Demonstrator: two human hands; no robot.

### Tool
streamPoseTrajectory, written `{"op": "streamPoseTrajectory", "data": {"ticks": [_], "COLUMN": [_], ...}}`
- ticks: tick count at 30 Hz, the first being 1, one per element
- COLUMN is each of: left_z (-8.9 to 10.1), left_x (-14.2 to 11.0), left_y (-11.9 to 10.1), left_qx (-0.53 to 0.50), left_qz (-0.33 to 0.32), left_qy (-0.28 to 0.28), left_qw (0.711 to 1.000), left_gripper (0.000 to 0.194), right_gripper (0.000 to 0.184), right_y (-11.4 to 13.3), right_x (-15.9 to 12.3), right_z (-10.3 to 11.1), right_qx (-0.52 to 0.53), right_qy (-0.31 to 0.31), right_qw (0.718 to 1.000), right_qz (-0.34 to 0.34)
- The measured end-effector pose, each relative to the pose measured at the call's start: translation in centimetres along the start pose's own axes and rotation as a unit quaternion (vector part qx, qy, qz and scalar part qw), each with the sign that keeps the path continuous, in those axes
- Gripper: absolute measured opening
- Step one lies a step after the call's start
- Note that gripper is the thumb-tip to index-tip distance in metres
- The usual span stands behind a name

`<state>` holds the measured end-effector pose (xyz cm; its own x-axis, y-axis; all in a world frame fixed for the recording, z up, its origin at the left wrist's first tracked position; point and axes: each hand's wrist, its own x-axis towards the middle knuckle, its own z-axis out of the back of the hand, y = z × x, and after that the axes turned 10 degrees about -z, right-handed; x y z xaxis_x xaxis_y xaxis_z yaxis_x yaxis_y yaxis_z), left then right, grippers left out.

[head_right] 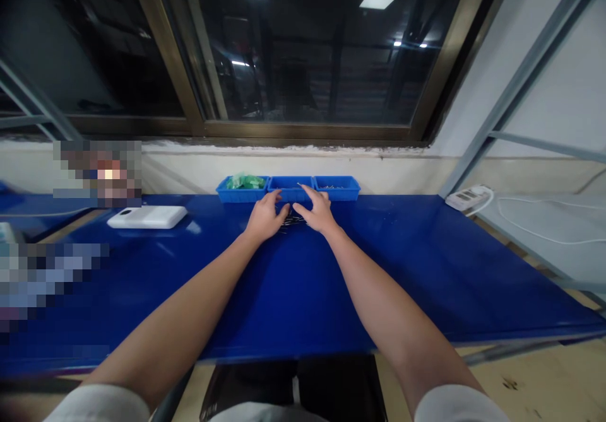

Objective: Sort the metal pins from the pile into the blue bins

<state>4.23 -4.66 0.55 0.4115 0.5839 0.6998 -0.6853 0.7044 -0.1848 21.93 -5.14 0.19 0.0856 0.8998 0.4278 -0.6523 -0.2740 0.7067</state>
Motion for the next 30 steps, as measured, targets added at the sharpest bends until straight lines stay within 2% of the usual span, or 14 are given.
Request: {"op": "streamPoseTrajectory", "data": {"ticks": [5,10,14,18,21,24,28,30], "left_z": [0.0,-0.2,-0.4,-0.2,0.0,0.2,0.3,0.3], "left_x": [-0.1,-0.3,-0.4,-0.6,-0.9,-1.1,-1.3,-1.3], "left_y": [-0.4,-0.9,-0.8,-0.8,-0.9,-0.9,-0.8,-0.7], "left_qx": [-0.002,0.017,0.030,0.055,0.071,0.080,0.081,0.077], "left_qz": [0.023,0.039,0.033,0.004,-0.027,-0.029,-0.005,0.006], "left_qy": [0.027,0.073,0.109,0.153,0.182,0.221,0.268,0.282], "left_qw": [0.999,0.996,0.993,0.987,0.980,0.971,0.960,0.956], "left_gripper": [0.048,0.051,0.050,0.055,0.065,0.077,0.084,0.085], "right_gripper": [0.066,0.069,0.068,0.059,0.041,0.031,0.036,0.036], "right_y": [0.1,-1.0,-1.6,-1.4,-0.7,0.0,0.3,0.2], "right_x": [0.5,0.8,0.9,0.7,0.2,-0.5,-1.0,-1.1], "right_z": [-0.3,-0.6,-0.9,-0.8,-0.2,0.9,2.2,2.4], "right_qx": [-0.124,-0.157,-0.160,-0.159,-0.164,-0.189,-0.244,-0.254], "right_qy": [0.017,0.044,0.041,0.001,-0.024,0.026,0.131,0.159], "right_qw": [0.992,0.986,0.986,0.987,0.986,0.982,0.959,0.952], "right_qz": [-0.034,-0.042,-0.026,0.007,0.029,-0.005,-0.058,-0.062]}}
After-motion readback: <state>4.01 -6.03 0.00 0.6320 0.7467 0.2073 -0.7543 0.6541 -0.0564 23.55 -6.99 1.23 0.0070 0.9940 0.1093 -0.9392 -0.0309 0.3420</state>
